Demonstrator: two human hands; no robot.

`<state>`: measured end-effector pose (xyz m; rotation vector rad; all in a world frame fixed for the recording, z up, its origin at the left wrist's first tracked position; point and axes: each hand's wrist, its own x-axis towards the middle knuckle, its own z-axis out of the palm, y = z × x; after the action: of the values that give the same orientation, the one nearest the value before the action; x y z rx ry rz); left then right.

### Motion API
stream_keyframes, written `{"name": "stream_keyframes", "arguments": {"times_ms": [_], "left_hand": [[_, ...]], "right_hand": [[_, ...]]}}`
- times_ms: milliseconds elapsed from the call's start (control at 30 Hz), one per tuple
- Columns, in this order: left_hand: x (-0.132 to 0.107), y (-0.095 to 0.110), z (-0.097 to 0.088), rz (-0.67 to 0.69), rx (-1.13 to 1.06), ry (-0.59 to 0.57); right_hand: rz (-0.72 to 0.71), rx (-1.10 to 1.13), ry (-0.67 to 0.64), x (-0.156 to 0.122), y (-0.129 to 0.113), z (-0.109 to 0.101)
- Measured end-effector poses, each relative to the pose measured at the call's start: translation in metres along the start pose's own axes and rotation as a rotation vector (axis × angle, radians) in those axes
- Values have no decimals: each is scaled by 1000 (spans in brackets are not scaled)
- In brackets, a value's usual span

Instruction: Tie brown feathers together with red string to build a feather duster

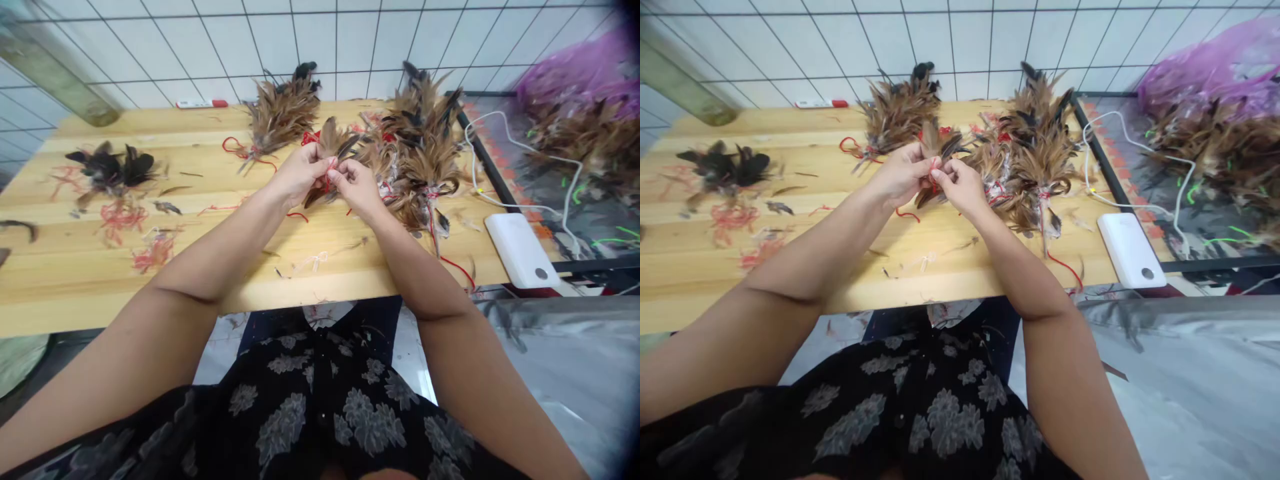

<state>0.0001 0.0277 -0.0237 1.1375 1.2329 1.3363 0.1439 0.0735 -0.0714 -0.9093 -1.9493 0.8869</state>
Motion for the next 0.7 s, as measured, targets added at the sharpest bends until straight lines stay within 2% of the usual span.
{"name": "stream_keyframes", "arguments": {"times_ms": [133,233,400,467,567,700], "left_hand": [[-1,-3,-2,-15,-23,-32],[2,-9,-9,16,62,13],[19,-20,-36,224,453,210],[24,-22,-48,279,638,209],[24,-15,-63,277,837,146],[-1,17,-81,290,948,198]], "right_hand": [[59,56,8,-2,0,-3],[78,72,24,-3,1,0],[104,49,134,8,19,-7],[82,-48,184,13,27,-18],[40,-253,235,15,30,-37],[-20,-485,232,7,17,-47]]}}
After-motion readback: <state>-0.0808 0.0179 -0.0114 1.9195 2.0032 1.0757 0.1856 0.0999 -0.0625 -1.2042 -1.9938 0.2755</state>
